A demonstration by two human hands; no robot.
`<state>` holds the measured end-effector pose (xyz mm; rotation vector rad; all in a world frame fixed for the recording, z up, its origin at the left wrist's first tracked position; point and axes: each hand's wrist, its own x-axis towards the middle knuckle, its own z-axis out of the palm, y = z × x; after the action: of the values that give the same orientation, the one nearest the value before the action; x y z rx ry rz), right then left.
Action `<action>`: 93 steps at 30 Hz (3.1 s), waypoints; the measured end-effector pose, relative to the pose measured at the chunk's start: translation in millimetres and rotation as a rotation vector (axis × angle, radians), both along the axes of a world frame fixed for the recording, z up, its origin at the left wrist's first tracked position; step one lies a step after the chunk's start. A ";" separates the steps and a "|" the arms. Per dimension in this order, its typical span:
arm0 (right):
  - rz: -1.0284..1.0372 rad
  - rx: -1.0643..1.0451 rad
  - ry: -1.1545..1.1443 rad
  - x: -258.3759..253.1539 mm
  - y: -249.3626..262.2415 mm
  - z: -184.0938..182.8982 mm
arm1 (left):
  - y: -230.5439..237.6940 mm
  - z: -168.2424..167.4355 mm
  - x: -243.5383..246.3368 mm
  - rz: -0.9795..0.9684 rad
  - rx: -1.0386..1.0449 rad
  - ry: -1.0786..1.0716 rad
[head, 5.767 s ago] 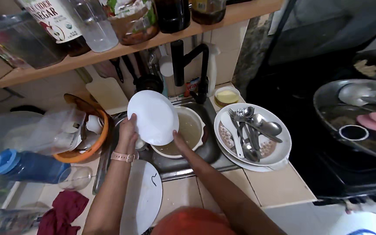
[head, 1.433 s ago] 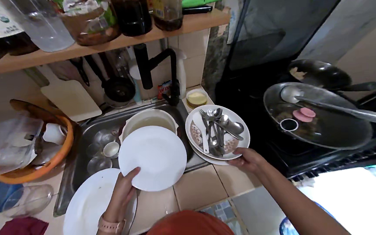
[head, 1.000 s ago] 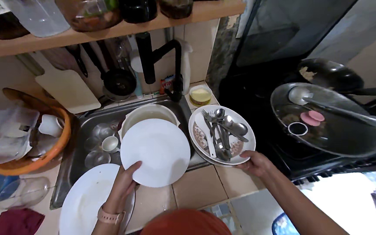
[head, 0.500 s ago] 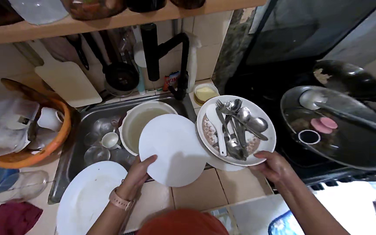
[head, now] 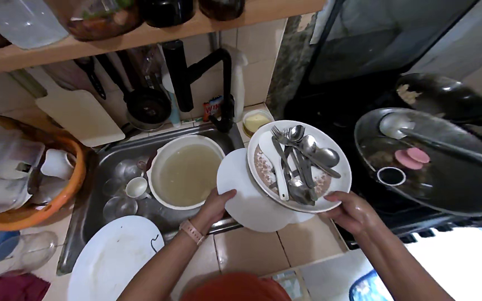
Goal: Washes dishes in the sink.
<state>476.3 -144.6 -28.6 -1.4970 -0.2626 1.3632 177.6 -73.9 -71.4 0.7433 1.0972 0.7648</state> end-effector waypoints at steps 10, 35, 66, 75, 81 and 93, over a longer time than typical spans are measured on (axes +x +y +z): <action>-0.018 -0.046 -0.034 -3.7 -7.0 -4.6 | 21.1 -27.8 32.1 -0.071 0.208 0.268; 0.019 0.013 -0.023 -36.4 -0.4 -47.9 | -4.9 43.6 -153.1 -0.226 0.196 0.732; 1.394 0.202 -0.683 -358.7 27.6 -58.7 | -138.9 -6.8 -346.3 0.268 -0.128 1.340; 1.358 0.207 -0.751 -382.8 46.2 -56.1 | -133.4 -7.7 -352.9 0.276 -0.053 1.188; 1.170 0.270 -0.642 -363.9 94.6 -32.4 | -100.1 19.2 -326.4 0.576 0.164 0.564; 0.469 -0.050 -0.260 -307.1 200.7 -109.6 | 22.4 56.8 -232.9 0.608 0.359 0.582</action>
<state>169.3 56.0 -138.2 -1.7242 -0.7894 1.5397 -55.2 -51.5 -14.6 0.9816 1.7810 1.3322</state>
